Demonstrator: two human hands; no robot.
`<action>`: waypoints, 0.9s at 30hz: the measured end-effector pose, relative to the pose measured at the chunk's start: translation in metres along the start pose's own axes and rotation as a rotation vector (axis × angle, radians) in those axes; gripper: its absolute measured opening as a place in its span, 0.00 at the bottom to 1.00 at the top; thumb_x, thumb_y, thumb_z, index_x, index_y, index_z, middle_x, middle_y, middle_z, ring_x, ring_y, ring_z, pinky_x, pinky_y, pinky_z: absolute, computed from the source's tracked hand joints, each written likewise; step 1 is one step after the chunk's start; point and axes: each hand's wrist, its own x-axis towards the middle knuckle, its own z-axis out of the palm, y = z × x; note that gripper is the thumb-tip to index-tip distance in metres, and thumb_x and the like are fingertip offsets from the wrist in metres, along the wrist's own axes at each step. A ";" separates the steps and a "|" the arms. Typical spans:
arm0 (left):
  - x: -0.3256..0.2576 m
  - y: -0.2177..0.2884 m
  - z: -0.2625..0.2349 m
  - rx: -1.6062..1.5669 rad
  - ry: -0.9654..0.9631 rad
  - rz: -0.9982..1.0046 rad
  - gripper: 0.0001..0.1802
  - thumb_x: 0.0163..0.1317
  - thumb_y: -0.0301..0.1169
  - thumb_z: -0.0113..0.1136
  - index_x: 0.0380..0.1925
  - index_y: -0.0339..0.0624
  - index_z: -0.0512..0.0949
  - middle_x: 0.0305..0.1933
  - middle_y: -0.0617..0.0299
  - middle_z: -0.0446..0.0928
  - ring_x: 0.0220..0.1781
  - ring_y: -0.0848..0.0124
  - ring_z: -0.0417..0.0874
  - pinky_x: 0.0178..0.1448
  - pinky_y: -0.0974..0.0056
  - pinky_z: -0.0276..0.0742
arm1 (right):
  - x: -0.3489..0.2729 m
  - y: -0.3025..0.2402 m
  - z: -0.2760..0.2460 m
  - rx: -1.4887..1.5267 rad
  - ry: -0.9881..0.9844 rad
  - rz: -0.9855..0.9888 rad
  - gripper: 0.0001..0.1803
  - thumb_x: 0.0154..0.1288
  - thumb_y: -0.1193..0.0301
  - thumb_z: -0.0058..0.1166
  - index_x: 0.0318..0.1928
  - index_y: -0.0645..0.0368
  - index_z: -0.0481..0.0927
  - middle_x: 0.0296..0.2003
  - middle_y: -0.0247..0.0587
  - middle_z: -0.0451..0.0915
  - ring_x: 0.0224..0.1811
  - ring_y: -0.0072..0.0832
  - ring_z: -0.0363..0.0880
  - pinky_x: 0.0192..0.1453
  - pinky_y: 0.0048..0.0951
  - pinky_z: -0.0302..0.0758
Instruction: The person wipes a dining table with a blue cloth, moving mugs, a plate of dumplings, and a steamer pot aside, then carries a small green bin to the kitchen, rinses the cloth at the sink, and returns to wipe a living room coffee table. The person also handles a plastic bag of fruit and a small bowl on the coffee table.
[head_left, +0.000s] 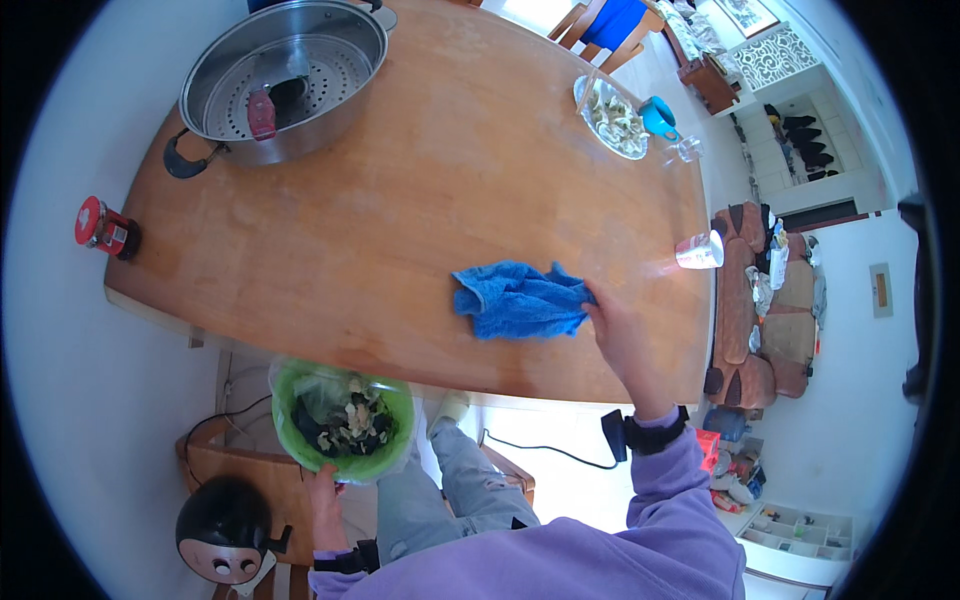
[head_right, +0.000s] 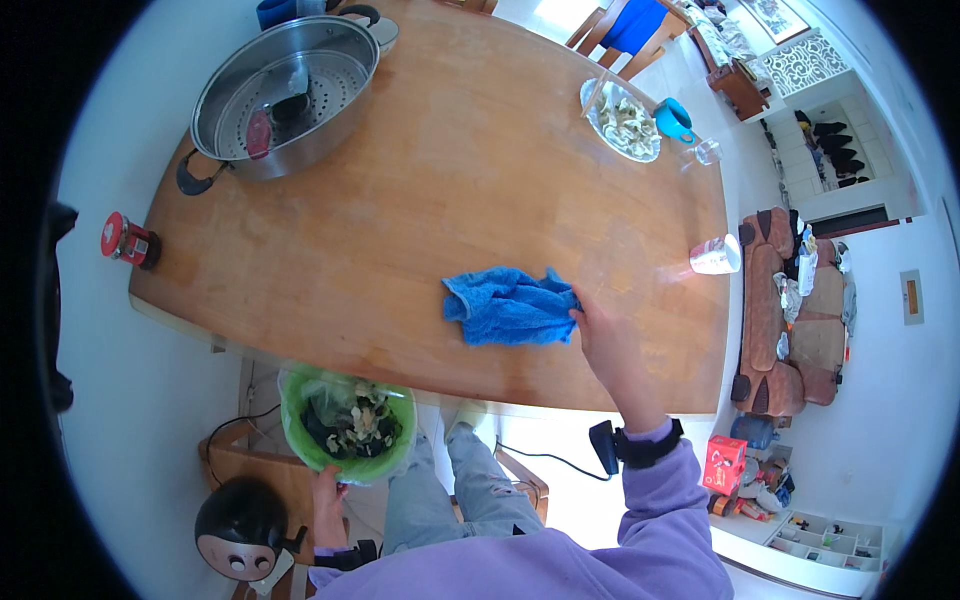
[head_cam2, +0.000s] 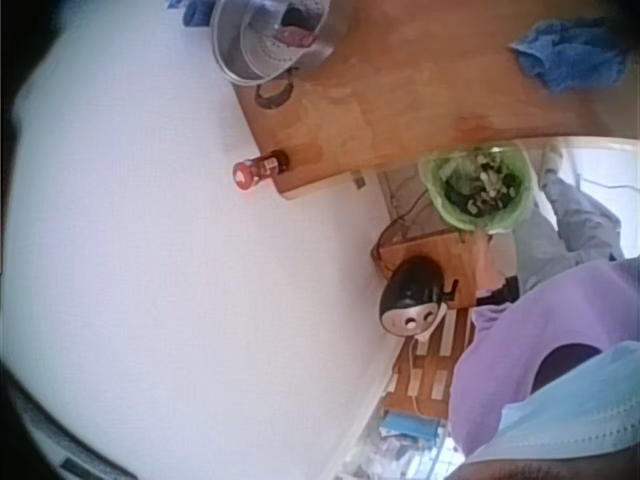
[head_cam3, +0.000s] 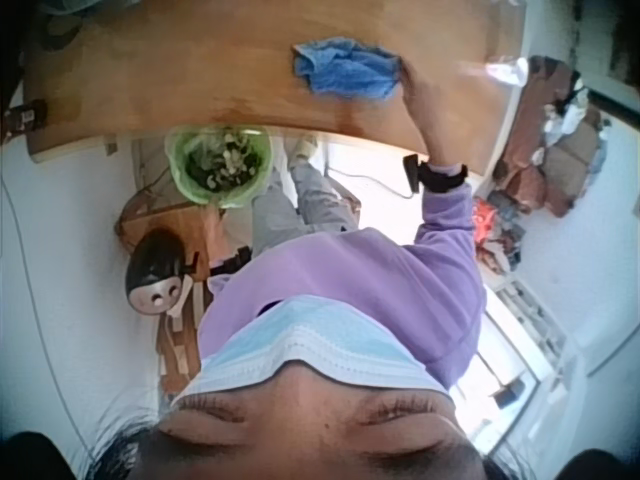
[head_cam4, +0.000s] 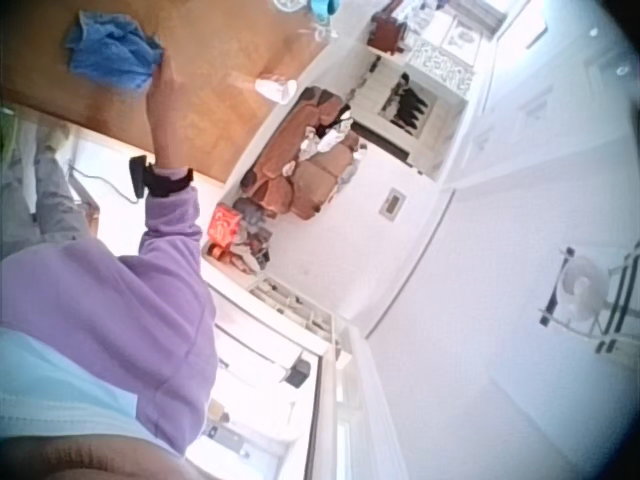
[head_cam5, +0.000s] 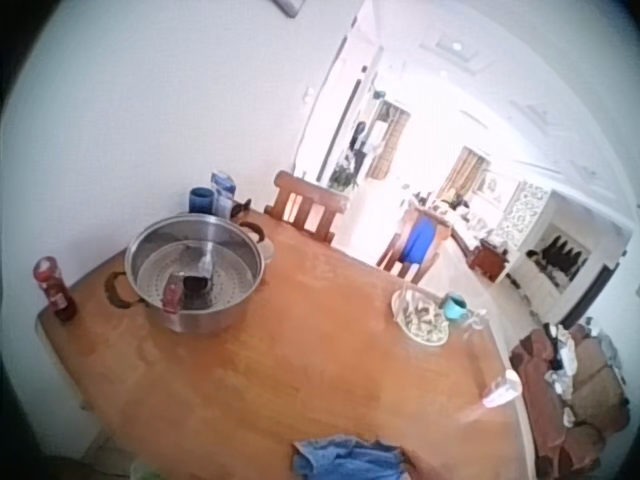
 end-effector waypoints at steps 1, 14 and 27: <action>0.001 -0.001 0.000 -0.003 -0.017 0.005 0.25 0.49 0.27 0.54 0.51 0.39 0.67 0.38 0.57 0.74 0.26 0.71 0.75 0.22 0.70 0.69 | -0.005 -0.012 -0.017 0.004 0.017 -0.058 0.13 0.64 0.76 0.47 0.50 0.62 0.72 0.39 0.46 0.79 0.40 0.34 0.78 0.43 0.27 0.73; -0.001 0.005 0.008 0.035 0.002 -0.018 0.25 0.50 0.27 0.54 0.51 0.36 0.67 0.38 0.56 0.74 0.26 0.70 0.74 0.21 0.70 0.68 | 0.036 -0.037 -0.075 0.327 0.238 -0.223 0.06 0.69 0.71 0.42 0.41 0.59 0.71 0.35 0.42 0.73 0.37 0.31 0.74 0.43 0.30 0.71; -0.023 0.019 0.030 0.032 0.033 0.044 0.14 0.51 0.28 0.55 0.39 0.37 0.72 0.25 0.60 0.73 0.17 0.73 0.71 0.17 0.71 0.65 | -0.006 -0.030 0.051 -0.229 0.018 -0.334 0.39 0.51 0.55 0.62 0.62 0.54 0.64 0.63 0.51 0.60 0.65 0.52 0.57 0.65 0.44 0.60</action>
